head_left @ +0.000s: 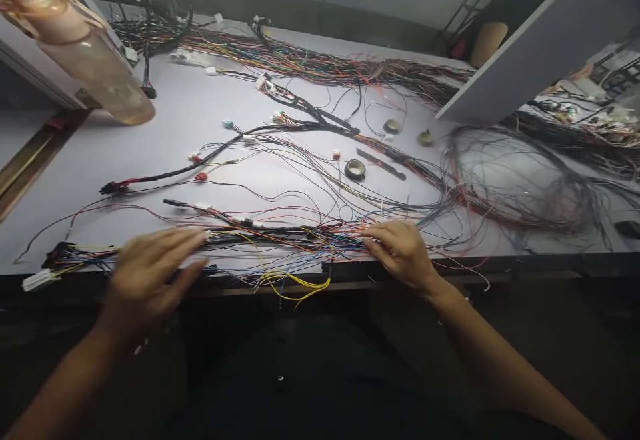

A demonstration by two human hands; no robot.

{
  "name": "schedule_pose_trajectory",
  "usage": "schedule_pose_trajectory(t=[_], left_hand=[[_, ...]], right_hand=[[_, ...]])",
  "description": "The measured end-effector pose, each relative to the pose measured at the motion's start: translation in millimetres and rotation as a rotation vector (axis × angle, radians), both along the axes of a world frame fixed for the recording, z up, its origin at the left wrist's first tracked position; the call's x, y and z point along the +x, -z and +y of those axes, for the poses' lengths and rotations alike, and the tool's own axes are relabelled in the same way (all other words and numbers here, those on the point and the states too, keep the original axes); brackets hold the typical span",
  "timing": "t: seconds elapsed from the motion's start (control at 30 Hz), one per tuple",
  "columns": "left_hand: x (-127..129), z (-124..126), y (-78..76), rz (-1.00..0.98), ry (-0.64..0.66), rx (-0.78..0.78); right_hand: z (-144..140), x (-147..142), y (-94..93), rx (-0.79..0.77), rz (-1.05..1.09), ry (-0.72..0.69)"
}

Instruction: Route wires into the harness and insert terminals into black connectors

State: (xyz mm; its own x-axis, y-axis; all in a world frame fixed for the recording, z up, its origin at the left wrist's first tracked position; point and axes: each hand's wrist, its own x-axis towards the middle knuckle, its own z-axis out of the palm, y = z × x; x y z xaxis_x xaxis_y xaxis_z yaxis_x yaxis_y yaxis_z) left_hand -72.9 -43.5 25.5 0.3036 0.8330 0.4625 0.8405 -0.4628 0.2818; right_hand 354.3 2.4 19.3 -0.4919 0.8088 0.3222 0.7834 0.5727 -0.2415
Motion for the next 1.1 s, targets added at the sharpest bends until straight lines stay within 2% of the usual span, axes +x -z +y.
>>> schedule_pose_trajectory(t=[0.07, 0.13, 0.23, 0.43, 0.6, 0.7, 0.8, 0.93, 1.1], left_hand=[[43.1, 13.2, 2.6, -0.022, 0.14, 0.025], [74.5, 25.3, 8.7, -0.04, 0.196, 0.023], [97.8, 36.5, 18.6, -0.061, 0.247, -0.031], [99.3, 39.2, 25.5, -0.11, 0.269, -0.074], [99.7, 35.0, 18.8, -0.072, 0.286, -0.13], [111.8, 34.6, 9.2, -0.055, 0.258, -0.169], [132.7, 40.4, 3.8, -0.025, 0.236, -0.142], [156.4, 53.9, 10.7, 0.005, 0.277, -0.119], [162.6, 61.3, 19.9, -0.059, 0.322, -0.162]], right_hand=[[-2.1, -2.9, 0.4, -0.012, -0.062, -0.027], [-2.1, -5.2, 1.2, -0.028, -0.115, -0.047], [0.0, -6.0, 2.0, -0.047, -0.126, -0.071], [3.2, -6.9, -2.1, -0.065, -0.052, -0.138], [4.1, -12.4, -7.0, -0.125, 0.0, -0.242], [3.8, -16.6, -5.0, -0.133, -0.006, -0.163], [3.9, -21.0, -1.8, -0.116, -0.044, -0.063], [4.2, -26.1, -2.1, -0.104, -0.129, -0.037], [3.3, -27.5, -3.5, -0.071, -0.124, -0.057]])
